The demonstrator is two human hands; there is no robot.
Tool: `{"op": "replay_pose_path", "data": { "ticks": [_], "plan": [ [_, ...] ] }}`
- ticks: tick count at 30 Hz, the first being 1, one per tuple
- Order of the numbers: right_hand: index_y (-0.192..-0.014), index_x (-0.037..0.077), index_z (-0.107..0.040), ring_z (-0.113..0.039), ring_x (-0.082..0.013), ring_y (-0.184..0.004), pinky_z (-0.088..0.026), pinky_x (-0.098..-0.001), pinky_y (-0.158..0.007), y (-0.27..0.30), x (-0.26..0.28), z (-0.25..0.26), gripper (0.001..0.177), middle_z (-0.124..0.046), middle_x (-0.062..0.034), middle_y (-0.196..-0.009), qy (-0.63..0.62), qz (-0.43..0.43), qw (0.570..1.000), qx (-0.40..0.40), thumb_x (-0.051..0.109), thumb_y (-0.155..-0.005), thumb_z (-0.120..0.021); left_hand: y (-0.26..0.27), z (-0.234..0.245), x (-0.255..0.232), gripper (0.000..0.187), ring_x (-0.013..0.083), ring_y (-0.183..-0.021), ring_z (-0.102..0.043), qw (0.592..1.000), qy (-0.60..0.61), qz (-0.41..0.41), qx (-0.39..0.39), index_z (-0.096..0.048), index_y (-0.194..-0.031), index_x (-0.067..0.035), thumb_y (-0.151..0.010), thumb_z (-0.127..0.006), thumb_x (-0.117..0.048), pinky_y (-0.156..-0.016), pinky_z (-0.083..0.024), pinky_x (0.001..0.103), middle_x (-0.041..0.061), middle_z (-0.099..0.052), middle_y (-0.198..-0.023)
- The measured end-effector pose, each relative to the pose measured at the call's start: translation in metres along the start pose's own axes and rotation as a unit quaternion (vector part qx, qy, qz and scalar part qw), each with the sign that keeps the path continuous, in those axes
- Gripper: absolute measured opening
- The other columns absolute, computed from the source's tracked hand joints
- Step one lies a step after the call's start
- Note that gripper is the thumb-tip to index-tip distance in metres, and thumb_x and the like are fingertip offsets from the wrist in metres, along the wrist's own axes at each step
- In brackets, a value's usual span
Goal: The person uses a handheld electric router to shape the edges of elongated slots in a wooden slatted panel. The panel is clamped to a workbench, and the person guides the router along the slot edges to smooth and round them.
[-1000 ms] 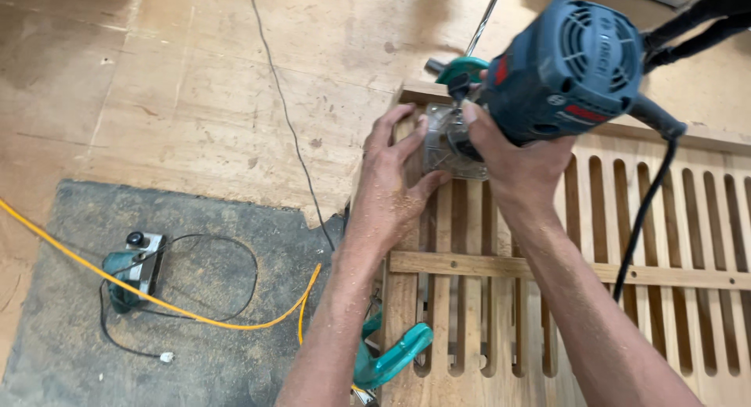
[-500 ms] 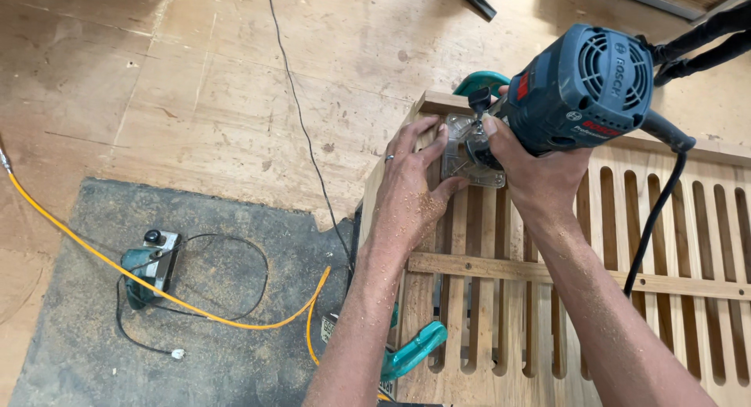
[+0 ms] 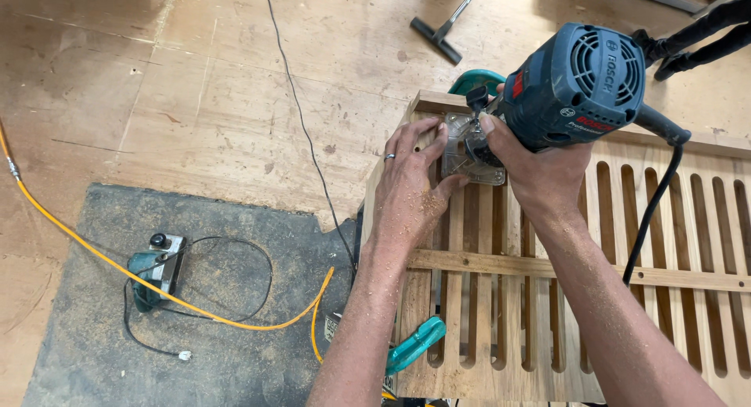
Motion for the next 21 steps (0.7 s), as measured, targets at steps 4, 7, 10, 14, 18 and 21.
{"op": "replay_pose_path", "data": {
  "ticks": [4, 7, 10, 14, 18, 21],
  "plan": [
    [-0.122, 0.008, -0.067, -0.072, -0.0154, -0.107, -0.061, -0.0330, -0.101, -0.003, -0.013, 0.003, 0.038, -0.074, -0.0059, -0.117, 0.029, -0.013, 0.999, 0.002, 0.018, -0.091, -0.086, -0.003, 0.005, -0.007, 0.057, 0.0335, -0.132, -0.044, 1.000, -0.005, 0.004, 0.005, -0.062, -0.133, -0.009, -0.084, -0.075, -0.035, -0.113, -0.040, 0.046, 0.008, -0.053, -0.142],
    [-0.138, 0.003, -0.059, -0.064, -0.0249, -0.122, -0.049, -0.0455, -0.113, -0.002, -0.041, 0.012, 0.066, -0.067, -0.0139, -0.128, 0.056, 0.067, 0.996, 0.006, 0.015, -0.086, -0.098, -0.001, -0.002, -0.002, 0.085, 0.0397, -0.145, -0.038, 0.992, 0.025, 0.105, 0.068, -0.060, -0.140, -0.012, -0.081, -0.055, -0.074, -0.119, -0.039, 0.060, 0.009, -0.048, -0.148],
    [-0.134, 0.001, -0.064, -0.065, -0.0345, -0.123, -0.054, -0.0514, -0.105, 0.006, -0.037, 0.015, 0.059, -0.068, -0.0191, -0.127, 0.087, 0.052, 0.995, 0.001, 0.024, -0.091, -0.098, 0.000, -0.005, -0.007, 0.070, 0.0500, -0.139, -0.039, 0.996, 0.014, 0.056, 0.066, -0.062, -0.137, -0.008, -0.086, -0.068, -0.056, -0.118, -0.037, 0.063, 0.014, -0.050, -0.144],
    [-0.132, 0.003, -0.064, -0.065, -0.0240, -0.122, -0.056, -0.0456, -0.104, 0.010, -0.030, 0.011, 0.059, -0.070, -0.0148, -0.124, 0.052, 0.051, 0.997, -0.038, 0.016, -0.087, -0.099, 0.000, 0.002, -0.012, 0.057, 0.0374, -0.145, -0.036, 0.992, -0.002, 0.104, 0.067, -0.062, -0.139, -0.010, -0.090, -0.076, -0.036, -0.119, -0.038, 0.056, 0.007, -0.050, -0.144],
    [-0.130, 0.004, -0.065, -0.067, -0.0208, -0.117, -0.056, -0.0437, -0.104, 0.019, -0.013, 0.009, 0.059, -0.072, -0.0136, -0.119, 0.039, 0.013, 0.998, -0.046, 0.020, -0.085, -0.099, 0.007, 0.009, -0.017, 0.049, 0.0386, -0.146, -0.034, 0.992, 0.005, 0.108, 0.068, -0.061, -0.139, -0.007, -0.098, -0.065, -0.034, -0.114, -0.040, 0.063, 0.010, -0.050, -0.145],
    [-0.132, 0.002, -0.064, -0.063, -0.0303, -0.124, -0.056, -0.0509, -0.104, 0.025, -0.022, 0.013, 0.062, -0.069, -0.0182, -0.124, 0.025, 0.016, 0.999, -0.036, 0.022, -0.085, -0.100, 0.009, 0.014, -0.026, 0.050, 0.0392, -0.147, -0.034, 0.989, -0.013, 0.123, 0.086, -0.060, -0.141, -0.008, -0.098, -0.065, -0.033, -0.112, -0.041, 0.065, 0.010, -0.050, -0.147]
  ]
}}
Point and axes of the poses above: each hand's wrist, its own y-axis away from the middle knuckle, its own z-axis out of the back of the hand, x = y × z, the point moved 6 cm from there along -y, towards the middle knuckle
